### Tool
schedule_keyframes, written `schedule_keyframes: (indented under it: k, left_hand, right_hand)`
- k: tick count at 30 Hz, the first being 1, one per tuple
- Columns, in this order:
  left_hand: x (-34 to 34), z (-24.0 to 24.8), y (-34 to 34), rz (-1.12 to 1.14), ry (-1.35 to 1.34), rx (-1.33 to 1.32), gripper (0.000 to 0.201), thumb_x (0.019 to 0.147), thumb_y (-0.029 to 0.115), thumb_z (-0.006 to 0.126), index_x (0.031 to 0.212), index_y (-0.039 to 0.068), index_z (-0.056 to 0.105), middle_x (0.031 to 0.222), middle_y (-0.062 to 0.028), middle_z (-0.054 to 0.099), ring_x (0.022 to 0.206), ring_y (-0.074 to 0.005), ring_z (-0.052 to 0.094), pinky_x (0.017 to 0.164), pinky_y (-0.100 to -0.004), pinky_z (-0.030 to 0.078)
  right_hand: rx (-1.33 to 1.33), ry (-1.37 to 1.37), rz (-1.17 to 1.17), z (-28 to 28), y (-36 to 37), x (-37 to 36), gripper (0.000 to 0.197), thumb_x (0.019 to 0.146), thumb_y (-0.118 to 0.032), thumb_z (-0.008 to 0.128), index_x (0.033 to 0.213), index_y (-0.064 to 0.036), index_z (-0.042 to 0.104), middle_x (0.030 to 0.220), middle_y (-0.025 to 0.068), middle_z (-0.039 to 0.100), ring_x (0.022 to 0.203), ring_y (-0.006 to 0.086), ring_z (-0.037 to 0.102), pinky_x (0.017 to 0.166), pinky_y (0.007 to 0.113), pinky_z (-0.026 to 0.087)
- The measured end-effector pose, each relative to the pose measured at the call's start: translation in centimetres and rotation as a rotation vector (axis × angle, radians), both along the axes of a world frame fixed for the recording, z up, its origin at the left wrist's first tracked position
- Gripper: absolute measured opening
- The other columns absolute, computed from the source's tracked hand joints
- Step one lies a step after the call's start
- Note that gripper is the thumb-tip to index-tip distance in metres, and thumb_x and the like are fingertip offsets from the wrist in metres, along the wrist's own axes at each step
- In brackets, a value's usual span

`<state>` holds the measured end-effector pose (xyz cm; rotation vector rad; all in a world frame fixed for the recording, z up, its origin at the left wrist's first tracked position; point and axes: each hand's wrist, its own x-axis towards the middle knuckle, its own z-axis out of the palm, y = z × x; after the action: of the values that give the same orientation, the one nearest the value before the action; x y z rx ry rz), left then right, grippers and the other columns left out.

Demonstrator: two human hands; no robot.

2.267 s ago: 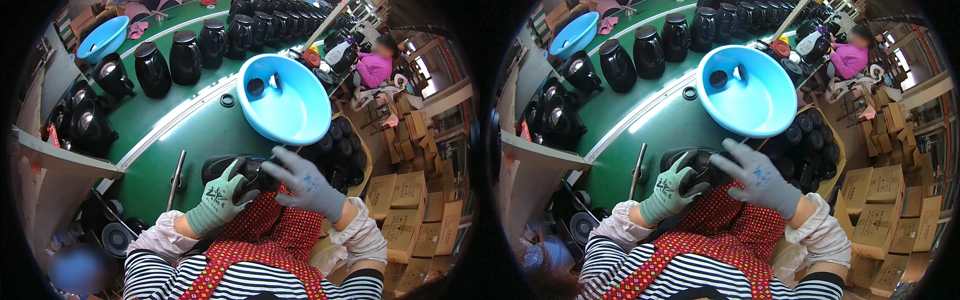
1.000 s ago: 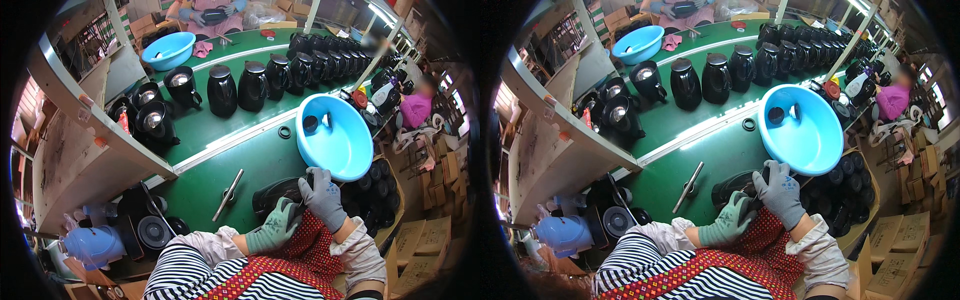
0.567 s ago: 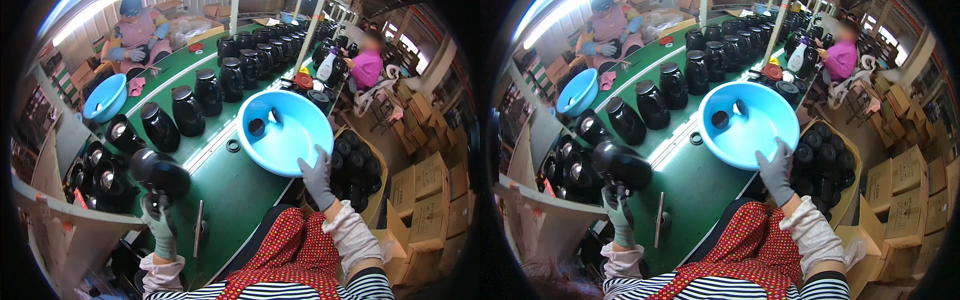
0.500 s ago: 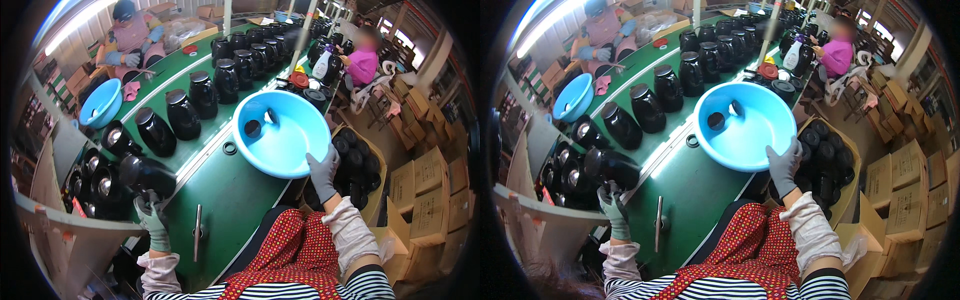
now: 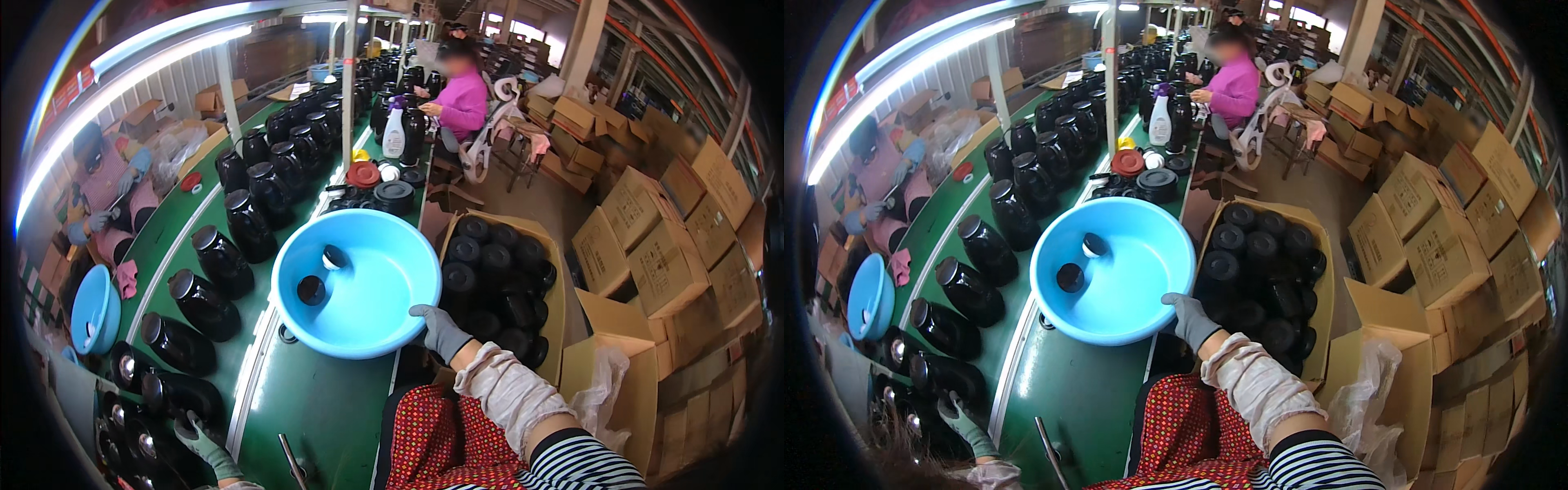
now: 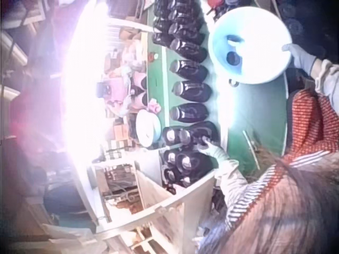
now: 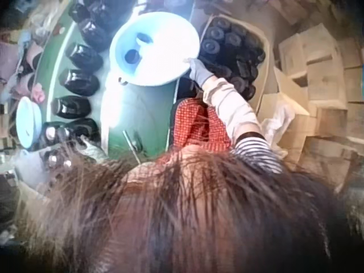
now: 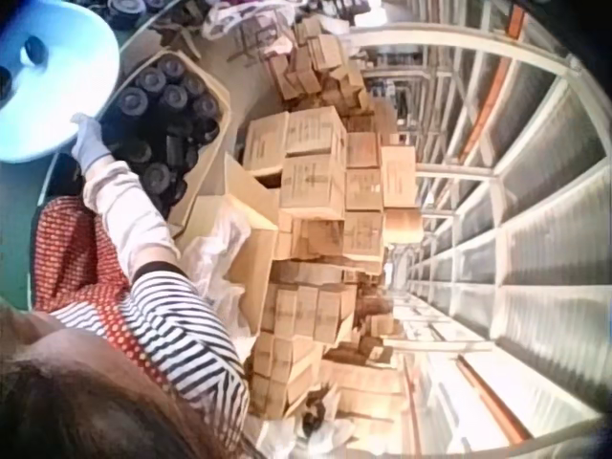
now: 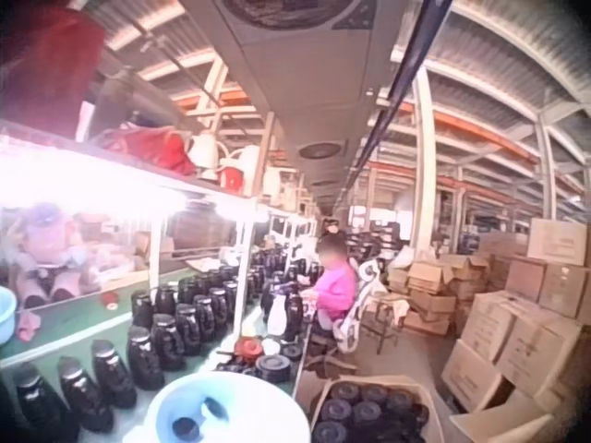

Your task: The person assembles black electric kettles on a green workbench. They insert a metal heating element into the kettle base, place a black rubber gasket over the opening, and secure it with a black plastic cap. The person repeats this process for multiple kettles, placing finished units on the bench and retrieving new ones from a nearby bin.

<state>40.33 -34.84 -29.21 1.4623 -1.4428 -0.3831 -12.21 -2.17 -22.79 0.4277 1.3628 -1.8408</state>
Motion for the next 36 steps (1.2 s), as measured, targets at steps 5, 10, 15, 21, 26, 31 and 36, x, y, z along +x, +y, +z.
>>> schedule_keyframes:
  k: [5,10,15,21,26,31,36]
  left_hand:
    - [-2.0,4.1,5.5,0.158,-0.393,-0.439,0.074,0.098,0.042,0.079,0.153,0.001,0.05,0.15,-0.0228,0.051,0.137,-0.0394,0.052,0.113,-0.0515,0.046]
    - [-11.8,7.8,17.1,-0.842,0.395,0.369,0.087,0.1,0.032,0.072,0.169,0.006,0.026,0.169,-0.0182,0.033,0.156,-0.0327,0.032,0.125,-0.0483,0.033]
    - [-17.3,11.5,21.3,-1.214,1.065,1.26,0.076,0.105,0.047,0.067,0.16,0.001,0.041,0.157,-0.0144,0.053,0.138,-0.0336,0.056,0.116,-0.0507,0.046]
    - [-23.1,14.6,31.6,-1.515,0.578,1.502,0.063,0.105,0.031,0.067,0.157,0.001,0.045,0.149,-0.0169,0.06,0.134,-0.0335,0.06,0.11,-0.0515,0.052]
    - [-31.1,16.5,40.3,-1.934,0.168,1.416,0.068,0.104,0.026,0.07,0.162,0.004,0.042,0.152,-0.015,0.056,0.137,-0.0284,0.059,0.109,-0.0446,0.054]
    - [-39.2,13.8,49.1,-2.292,-0.1,0.42,0.083,0.095,0.015,0.082,0.163,-0.001,0.038,0.164,-0.0205,0.044,0.145,-0.0318,0.053,0.113,-0.0391,0.05]
    - [-47.6,14.7,61.3,-2.167,-0.399,-0.471,0.111,0.082,0.045,0.09,0.164,-0.002,0.032,0.167,-0.0294,0.034,0.154,-0.0478,0.034,0.127,-0.0542,0.032]
  right_hand:
    - [0.02,0.128,-0.068,2.5,3.0,3.7,0.04,0.088,-0.011,0.077,0.123,0.0056,0.067,0.116,0.0195,0.072,0.099,0.0335,0.074,0.078,0.051,0.067]
    - [-0.037,0.258,-0.001,7.6,11.5,7.2,0.033,0.091,-0.011,0.075,0.119,0.0072,0.071,0.113,0.0179,0.075,0.102,0.0306,0.074,0.092,0.044,0.062]
    - [0.087,0.598,0.13,11.3,20.9,11.5,0.039,0.094,-0.029,0.078,0.11,0.0061,0.078,0.104,0.0142,0.078,0.099,0.0243,0.074,0.093,0.036,0.056]
    - [-0.059,0.649,-0.282,13.2,36.0,17.2,0.05,0.094,-0.018,0.076,0.137,0.0049,0.065,0.123,0.0164,0.074,0.109,0.026,0.073,0.105,0.039,0.055]
    - [0.491,0.59,-0.487,17.5,53.0,21.9,0.039,0.096,-0.022,0.074,0.124,0.0052,0.074,0.11,0.0151,0.078,0.093,0.0236,0.076,0.088,0.034,0.06]
    - [0.561,0.75,-0.897,21.0,64.1,27.2,0.064,0.087,-0.025,0.079,0.135,0.0125,0.062,0.117,0.0193,0.073,0.1,0.0288,0.072,0.087,0.038,0.058]
    - [0.677,0.667,-1.02,21.8,70.4,31.6,0.062,0.09,-0.02,0.077,0.138,0.014,0.058,0.118,0.0205,0.073,0.1,0.0297,0.073,0.089,0.041,0.061]
